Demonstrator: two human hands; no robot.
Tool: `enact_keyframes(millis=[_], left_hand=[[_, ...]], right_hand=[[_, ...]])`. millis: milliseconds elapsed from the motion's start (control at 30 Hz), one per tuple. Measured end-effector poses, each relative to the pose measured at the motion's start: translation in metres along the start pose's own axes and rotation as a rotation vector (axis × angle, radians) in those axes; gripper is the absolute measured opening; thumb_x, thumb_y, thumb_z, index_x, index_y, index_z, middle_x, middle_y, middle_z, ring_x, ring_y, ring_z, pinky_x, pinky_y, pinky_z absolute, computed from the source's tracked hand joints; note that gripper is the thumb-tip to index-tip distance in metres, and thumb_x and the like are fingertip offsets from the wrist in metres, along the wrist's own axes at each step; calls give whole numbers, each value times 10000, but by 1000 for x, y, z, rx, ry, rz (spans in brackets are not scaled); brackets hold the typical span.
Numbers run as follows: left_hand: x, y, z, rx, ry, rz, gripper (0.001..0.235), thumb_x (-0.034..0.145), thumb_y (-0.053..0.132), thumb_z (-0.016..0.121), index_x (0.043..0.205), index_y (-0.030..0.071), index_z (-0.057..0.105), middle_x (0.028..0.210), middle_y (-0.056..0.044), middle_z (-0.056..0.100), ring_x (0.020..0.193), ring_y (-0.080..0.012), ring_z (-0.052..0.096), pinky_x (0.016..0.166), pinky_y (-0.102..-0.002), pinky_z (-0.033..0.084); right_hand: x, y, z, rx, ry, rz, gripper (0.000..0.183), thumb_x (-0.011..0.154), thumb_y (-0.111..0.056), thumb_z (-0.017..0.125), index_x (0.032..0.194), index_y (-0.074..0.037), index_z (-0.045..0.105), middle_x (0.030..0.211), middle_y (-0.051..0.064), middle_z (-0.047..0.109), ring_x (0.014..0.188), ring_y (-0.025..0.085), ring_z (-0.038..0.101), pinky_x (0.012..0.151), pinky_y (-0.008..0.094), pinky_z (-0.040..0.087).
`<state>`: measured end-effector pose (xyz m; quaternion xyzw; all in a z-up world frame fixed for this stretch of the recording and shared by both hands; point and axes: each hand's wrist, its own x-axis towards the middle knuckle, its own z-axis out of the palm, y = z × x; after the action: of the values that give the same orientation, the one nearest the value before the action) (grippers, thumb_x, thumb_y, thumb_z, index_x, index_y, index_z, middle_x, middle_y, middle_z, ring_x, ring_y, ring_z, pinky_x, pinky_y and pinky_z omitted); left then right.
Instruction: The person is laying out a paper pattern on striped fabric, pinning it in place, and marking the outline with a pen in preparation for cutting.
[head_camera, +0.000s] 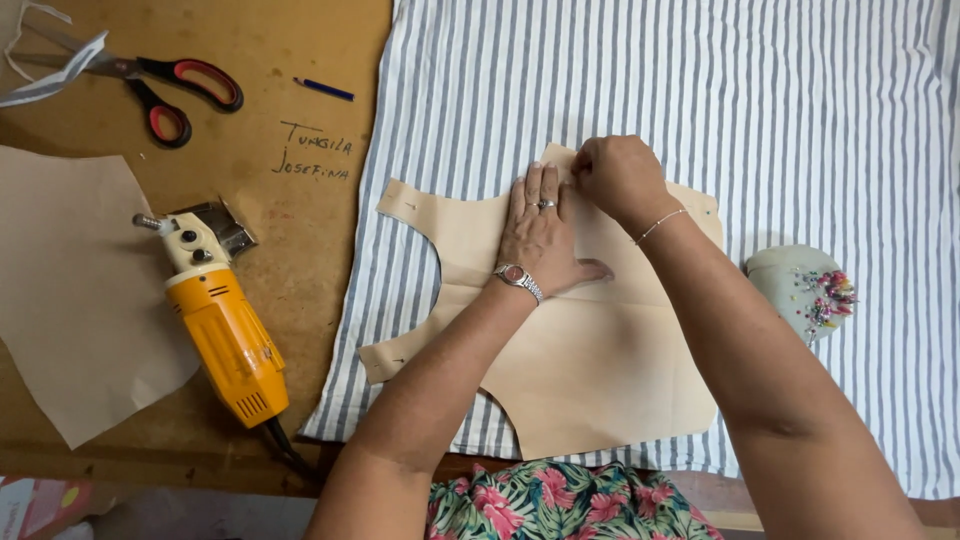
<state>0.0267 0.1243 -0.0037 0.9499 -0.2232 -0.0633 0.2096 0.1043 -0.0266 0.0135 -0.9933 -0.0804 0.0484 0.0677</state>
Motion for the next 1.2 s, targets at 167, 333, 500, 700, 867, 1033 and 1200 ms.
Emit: enact_keyframes(millis=[167,333,500,700,867,1033,1200], left_hand=[[0,-3,3,-21,12,-4,1289,591,830,750,1489,-6,356,1623,-283,219,1554,-441,93,1297,-539,62],[-1,-3,5,-63,37,-1,1231,598,799,782,1451,4,386,1609,-283,259,1550,-441,123,1290,-541,73],[3,-4,10,-69,57,2,1211,590,812,787,1423,23,401,1595,-266,281,1548,-431,132,1290,-532,84],[3,-3,6,-38,44,-2,1185,615,769,794,1440,25,381,1589,-260,296,1542,-431,157,1290,-532,85],[2,-2,3,-41,55,-3,1212,596,776,802,1448,24,382,1575,-251,320,1534,-426,187,1284,-527,104],[0,-2,2,-52,38,0,1192,625,756,782,1466,21,366,1565,-238,341,1533,-434,194,1285,-541,97],[0,-1,-8,-45,20,6,1131,652,745,737,1484,56,405,1576,-219,336,1542,-435,161,1289,-548,78]], right_hand=[[1,-9,-6,-60,-56,-14,186,866,-75,782,1043,-21,770,885,141,712,844,303,738,724,381,619],[-7,-12,-10,63,-98,32,164,924,-70,720,1076,-10,737,959,162,695,908,352,731,756,420,606],[-5,-10,-5,103,-91,76,137,939,-73,719,1066,-24,730,986,155,680,940,361,726,780,433,603],[-6,-16,-6,82,-84,98,90,952,-91,703,1038,-75,721,976,113,658,929,353,728,770,449,606],[-6,-16,-6,76,-92,95,78,959,-96,684,1032,-93,713,980,103,645,941,359,729,769,453,607],[-9,-16,-1,54,-43,106,90,973,-139,689,1047,-117,736,961,88,670,922,330,737,750,431,612],[-34,-22,-13,-57,52,75,175,981,-146,698,1146,-142,756,915,57,712,868,268,749,718,374,623]])
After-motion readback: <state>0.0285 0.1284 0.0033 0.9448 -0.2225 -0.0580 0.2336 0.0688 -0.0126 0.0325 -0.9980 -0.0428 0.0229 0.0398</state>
